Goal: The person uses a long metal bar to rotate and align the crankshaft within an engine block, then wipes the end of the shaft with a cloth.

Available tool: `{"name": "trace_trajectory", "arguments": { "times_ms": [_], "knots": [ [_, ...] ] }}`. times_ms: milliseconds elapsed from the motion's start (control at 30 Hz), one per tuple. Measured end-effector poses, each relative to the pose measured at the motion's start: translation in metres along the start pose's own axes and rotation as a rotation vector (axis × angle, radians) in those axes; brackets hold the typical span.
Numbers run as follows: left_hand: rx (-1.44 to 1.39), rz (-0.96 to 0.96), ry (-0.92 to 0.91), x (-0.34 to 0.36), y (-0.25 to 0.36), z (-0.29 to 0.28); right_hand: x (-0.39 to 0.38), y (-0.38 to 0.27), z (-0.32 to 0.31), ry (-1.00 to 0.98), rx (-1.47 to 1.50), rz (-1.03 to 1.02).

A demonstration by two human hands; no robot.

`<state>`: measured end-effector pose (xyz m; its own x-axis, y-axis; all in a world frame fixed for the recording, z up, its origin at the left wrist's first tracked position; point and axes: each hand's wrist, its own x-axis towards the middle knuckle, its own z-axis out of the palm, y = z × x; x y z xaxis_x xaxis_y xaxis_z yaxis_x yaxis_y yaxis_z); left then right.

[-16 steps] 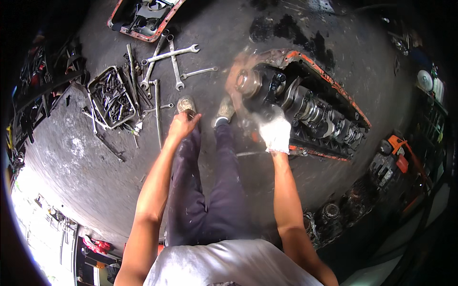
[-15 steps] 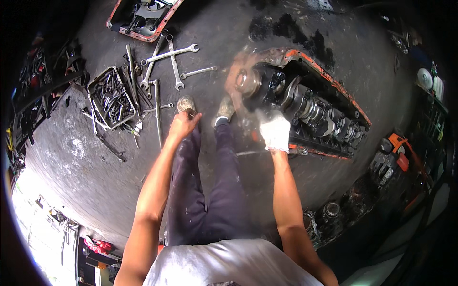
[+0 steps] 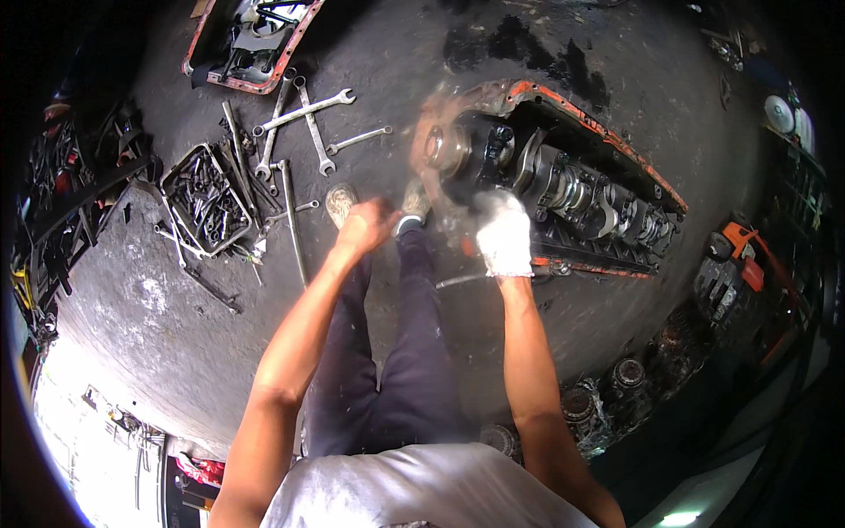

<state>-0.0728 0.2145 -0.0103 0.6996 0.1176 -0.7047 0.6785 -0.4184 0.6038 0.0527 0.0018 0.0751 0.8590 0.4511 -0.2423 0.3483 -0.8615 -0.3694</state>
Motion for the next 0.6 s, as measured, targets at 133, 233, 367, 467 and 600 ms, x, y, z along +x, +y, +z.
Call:
{"name": "trace_trajectory", "arguments": {
  "times_ms": [133,233,367,467,600],
  "knots": [
    [-0.116,0.117,-0.149,0.018,0.032,0.009,-0.002,-0.035,-0.008,0.213,0.130,0.024],
    [-0.171,0.283,-0.041,0.029,0.061,0.023,0.000,-0.025,-0.009,-0.174,0.089,0.455],
    [-0.115,0.429,-0.108,0.047,0.106,0.024,-0.007,0.009,0.004,0.162,-0.084,-0.155],
    [-0.091,0.448,-0.196,0.047,0.112,0.028,-0.009,0.002,-0.002,0.114,0.054,0.040],
    [0.003,0.382,-0.205,0.058,0.095,0.033,0.002,-0.012,0.001,-0.242,0.033,0.419]
  ]
}}
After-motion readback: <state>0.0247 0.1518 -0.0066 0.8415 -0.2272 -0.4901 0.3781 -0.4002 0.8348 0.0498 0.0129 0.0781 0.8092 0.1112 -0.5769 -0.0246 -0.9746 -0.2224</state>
